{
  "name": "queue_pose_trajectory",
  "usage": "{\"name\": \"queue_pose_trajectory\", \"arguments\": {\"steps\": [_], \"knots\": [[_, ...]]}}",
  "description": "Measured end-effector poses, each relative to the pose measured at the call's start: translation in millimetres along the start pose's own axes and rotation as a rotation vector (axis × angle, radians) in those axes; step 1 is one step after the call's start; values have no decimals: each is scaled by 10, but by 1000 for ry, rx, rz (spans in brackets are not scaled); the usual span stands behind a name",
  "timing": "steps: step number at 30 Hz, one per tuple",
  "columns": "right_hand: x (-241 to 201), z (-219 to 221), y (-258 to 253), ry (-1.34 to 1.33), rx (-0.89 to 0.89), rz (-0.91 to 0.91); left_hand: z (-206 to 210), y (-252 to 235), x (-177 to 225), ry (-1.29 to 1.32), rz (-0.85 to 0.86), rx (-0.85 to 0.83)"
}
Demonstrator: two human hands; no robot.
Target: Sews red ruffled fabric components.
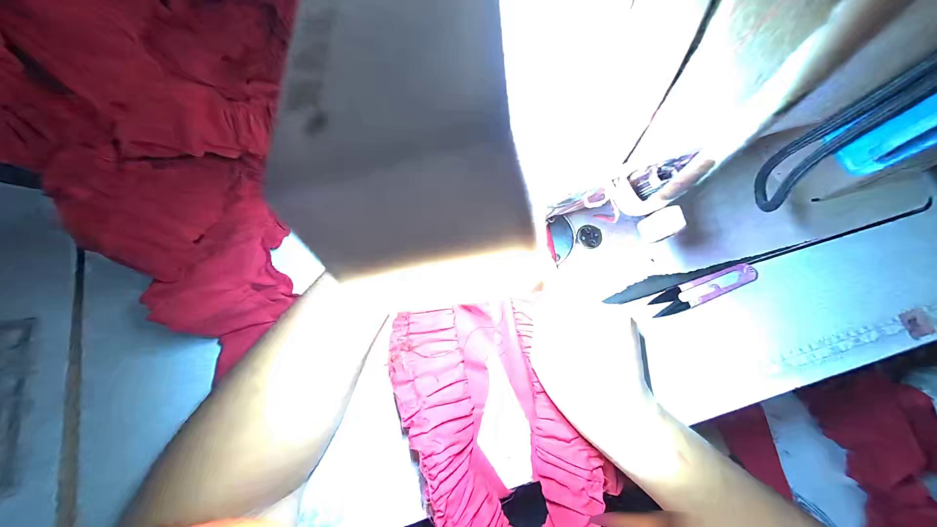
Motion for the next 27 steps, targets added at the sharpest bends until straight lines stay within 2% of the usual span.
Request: {"name": "queue_pose_trajectory", "arguments": {"steps": [2, 4, 6, 8, 12, 18, 21, 24, 27], "knots": [[21, 1, -5, -26, -7, 11, -227, -38, 245, -158, -94, 93], [45, -8, -19, -58, -20, 26, -385, -9, 377, -211, -225, 169], [65, -16, -46, -88, -51, 45, -394, 52, 480, -149, -395, 105], [84, -15, -61, -134, -95, 60, -240, 168, 438, -99, -632, -42], [133, -19, -60, -217, -126, 61, -153, 287, 393, -56, -848, -104], [224, 0, -39, -320, -135, 98, -168, 382, 402, -11, -894, -42], [208, -5, -41, -275, -148, 113, -104, 329, 370, 54, -837, -42], [201, -14, -46, -225, -163, 116, -79, 208, 327, 13, -763, -91], [209, -20, -50, -198, -181, 124, -65, 131, 338, -39, -704, -65]]}}
Point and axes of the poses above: each hand's wrist, its own y-axis away from the middle knuckle, its own z-axis out of the palm, x = y × z, the point moved 9 cm from there along -y, towards the middle knuckle, and after that the axes turned 3 degrees about -z, right-handed, at the moved point
